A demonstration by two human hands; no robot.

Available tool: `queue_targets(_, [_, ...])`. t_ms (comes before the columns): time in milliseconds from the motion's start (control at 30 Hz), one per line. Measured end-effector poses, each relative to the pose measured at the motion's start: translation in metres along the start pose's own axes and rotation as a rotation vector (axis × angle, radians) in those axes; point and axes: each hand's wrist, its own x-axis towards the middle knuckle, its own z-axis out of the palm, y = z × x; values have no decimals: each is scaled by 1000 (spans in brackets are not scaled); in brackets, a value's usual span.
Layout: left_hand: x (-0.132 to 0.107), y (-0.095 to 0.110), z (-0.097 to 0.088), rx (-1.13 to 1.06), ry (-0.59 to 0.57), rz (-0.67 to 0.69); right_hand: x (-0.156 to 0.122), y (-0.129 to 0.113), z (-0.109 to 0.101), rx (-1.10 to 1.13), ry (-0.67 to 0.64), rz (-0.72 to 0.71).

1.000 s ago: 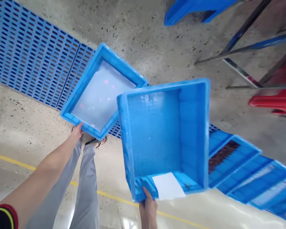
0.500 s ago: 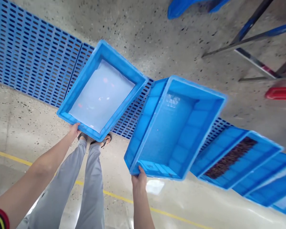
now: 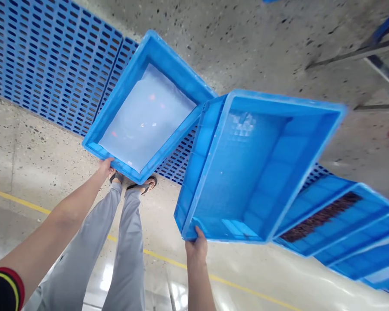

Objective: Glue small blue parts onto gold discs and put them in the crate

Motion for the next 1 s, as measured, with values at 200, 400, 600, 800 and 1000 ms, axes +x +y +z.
queue_targets(200, [12,3,-13,119,73,-36,16,15,26,9,67,-5])
queue_targets(400, [-2,25,-82,165,153,-33,53,46,87,74,104,31])
queue_targets(600, [-38,40,-164,101,246,17,71,88,157,104,72,37])
queue_targets(800, [-58,41,-204,23,294,44,69,126,207,110,-46,62])
queue_targets(1000, [-70,29,-217,-16,281,77,72,140,265,130,-134,161])
